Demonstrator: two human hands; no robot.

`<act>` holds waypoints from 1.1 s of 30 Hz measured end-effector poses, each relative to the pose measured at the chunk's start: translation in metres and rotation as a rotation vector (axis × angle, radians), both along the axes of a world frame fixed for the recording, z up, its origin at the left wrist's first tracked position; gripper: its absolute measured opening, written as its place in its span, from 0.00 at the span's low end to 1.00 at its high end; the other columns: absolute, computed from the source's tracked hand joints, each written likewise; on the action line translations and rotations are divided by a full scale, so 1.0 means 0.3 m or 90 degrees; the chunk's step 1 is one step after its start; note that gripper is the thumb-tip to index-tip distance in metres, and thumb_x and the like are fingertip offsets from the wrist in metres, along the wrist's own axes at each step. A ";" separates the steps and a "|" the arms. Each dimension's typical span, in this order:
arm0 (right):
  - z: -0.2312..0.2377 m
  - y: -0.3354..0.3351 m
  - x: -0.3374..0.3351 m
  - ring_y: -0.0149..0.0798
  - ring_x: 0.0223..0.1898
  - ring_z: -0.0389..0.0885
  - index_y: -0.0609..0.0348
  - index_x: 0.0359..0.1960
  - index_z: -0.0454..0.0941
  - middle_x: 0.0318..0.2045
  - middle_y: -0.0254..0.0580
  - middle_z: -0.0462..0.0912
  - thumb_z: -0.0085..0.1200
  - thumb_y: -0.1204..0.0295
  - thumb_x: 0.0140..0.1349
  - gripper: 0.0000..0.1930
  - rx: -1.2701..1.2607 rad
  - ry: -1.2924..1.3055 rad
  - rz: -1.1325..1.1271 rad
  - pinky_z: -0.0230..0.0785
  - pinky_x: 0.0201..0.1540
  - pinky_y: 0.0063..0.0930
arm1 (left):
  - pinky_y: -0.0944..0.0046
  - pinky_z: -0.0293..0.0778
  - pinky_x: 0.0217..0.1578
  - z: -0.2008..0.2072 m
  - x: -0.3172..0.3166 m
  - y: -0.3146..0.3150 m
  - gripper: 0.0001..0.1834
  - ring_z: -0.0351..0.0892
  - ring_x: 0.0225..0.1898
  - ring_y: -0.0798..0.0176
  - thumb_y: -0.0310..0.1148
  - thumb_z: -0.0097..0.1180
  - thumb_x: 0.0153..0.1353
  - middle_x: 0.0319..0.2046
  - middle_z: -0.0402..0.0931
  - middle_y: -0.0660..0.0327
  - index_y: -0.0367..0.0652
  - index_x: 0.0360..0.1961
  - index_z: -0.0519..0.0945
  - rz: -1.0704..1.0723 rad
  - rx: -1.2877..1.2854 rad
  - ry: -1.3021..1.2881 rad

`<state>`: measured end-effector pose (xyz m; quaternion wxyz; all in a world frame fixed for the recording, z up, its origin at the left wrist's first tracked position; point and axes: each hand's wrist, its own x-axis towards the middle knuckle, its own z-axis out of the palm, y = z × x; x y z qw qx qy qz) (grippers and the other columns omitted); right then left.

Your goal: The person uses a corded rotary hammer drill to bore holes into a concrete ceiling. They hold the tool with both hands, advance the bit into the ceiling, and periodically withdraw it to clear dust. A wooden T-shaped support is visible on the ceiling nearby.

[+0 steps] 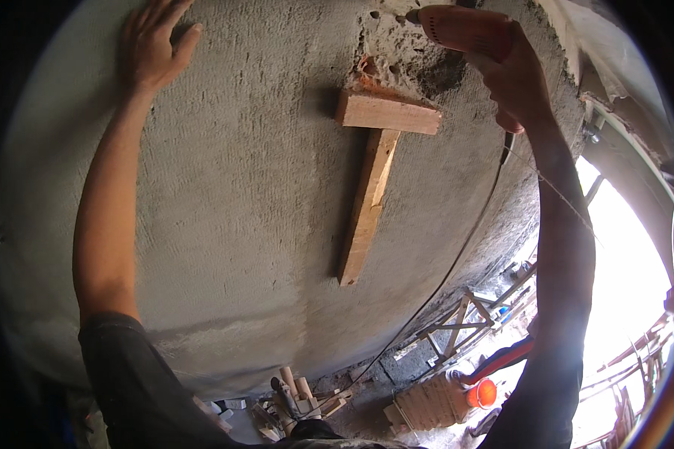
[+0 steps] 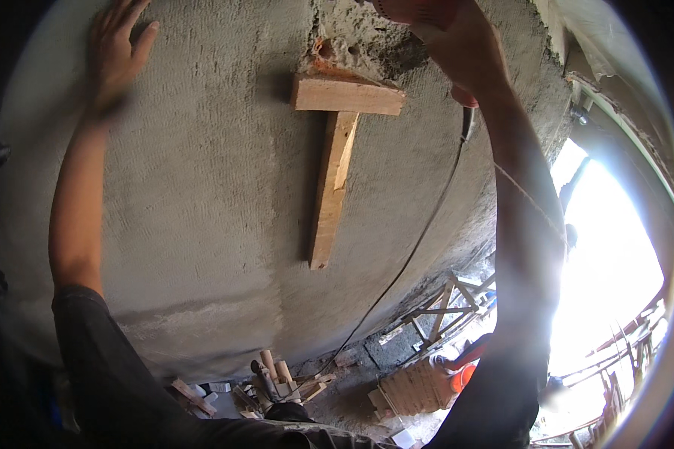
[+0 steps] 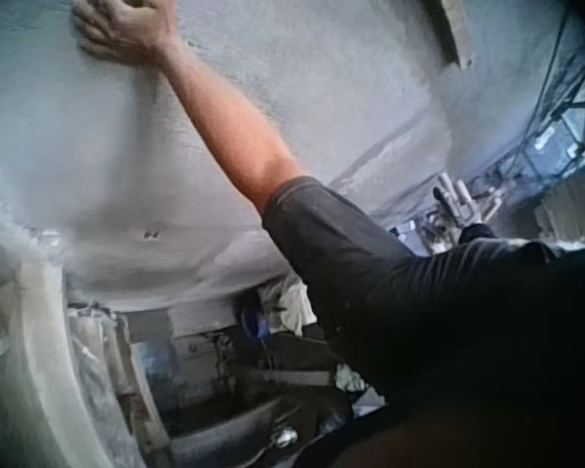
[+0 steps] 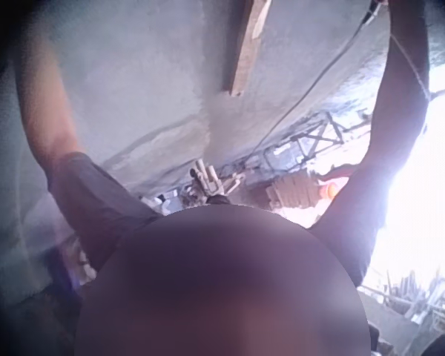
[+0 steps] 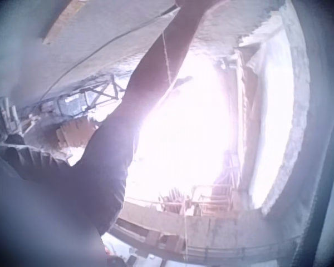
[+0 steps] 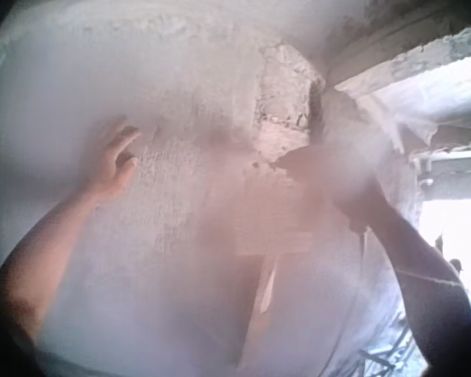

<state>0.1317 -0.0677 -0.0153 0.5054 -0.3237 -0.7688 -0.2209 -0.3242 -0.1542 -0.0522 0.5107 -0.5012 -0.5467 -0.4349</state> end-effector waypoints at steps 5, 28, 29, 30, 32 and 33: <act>-0.021 -0.034 -0.007 0.50 0.53 0.88 0.58 0.63 0.73 0.51 0.55 0.87 0.72 0.64 0.61 0.31 -0.030 0.011 -0.065 0.79 0.57 0.45 | 0.45 0.51 0.79 -0.005 -0.030 0.038 0.33 0.51 0.81 0.44 0.29 0.62 0.64 0.80 0.57 0.49 0.49 0.72 0.74 -0.060 0.024 0.022; -0.017 -0.018 -0.020 0.43 0.57 0.87 0.58 0.60 0.77 0.52 0.48 0.88 0.75 0.64 0.60 0.29 -0.015 0.048 0.029 0.78 0.60 0.40 | 0.44 0.46 0.80 -0.040 0.061 0.008 0.33 0.52 0.81 0.46 0.32 0.64 0.65 0.78 0.61 0.52 0.49 0.72 0.73 0.057 0.068 0.037; -0.008 -0.023 -0.003 0.42 0.56 0.87 0.58 0.60 0.77 0.53 0.47 0.88 0.75 0.64 0.61 0.28 -0.049 0.017 0.115 0.78 0.60 0.39 | 0.44 0.46 0.80 -0.044 0.067 0.002 0.33 0.52 0.81 0.46 0.32 0.64 0.65 0.78 0.60 0.52 0.49 0.72 0.73 0.069 0.063 0.039; -0.008 -0.019 0.001 0.41 0.56 0.87 0.58 0.59 0.77 0.53 0.46 0.88 0.75 0.64 0.61 0.28 -0.043 -0.018 0.171 0.78 0.60 0.38 | 0.44 0.46 0.80 -0.046 0.072 -0.003 0.33 0.52 0.81 0.47 0.32 0.64 0.65 0.78 0.60 0.52 0.49 0.72 0.73 0.081 0.056 0.043; -0.008 -0.010 0.008 0.38 0.56 0.86 0.59 0.59 0.78 0.53 0.45 0.88 0.74 0.64 0.62 0.27 0.003 -0.097 0.256 0.78 0.60 0.36 | 0.44 0.46 0.80 -0.050 0.082 0.000 0.33 0.52 0.81 0.47 0.32 0.63 0.66 0.78 0.60 0.51 0.49 0.72 0.73 0.061 0.051 0.026; -0.016 0.003 -0.001 0.37 0.56 0.86 0.59 0.59 0.78 0.53 0.44 0.88 0.74 0.64 0.63 0.26 0.014 -0.102 0.280 0.78 0.60 0.35 | 0.44 0.46 0.80 -0.053 0.087 0.003 0.33 0.52 0.81 0.47 0.31 0.63 0.66 0.78 0.60 0.51 0.49 0.72 0.73 0.030 0.051 0.004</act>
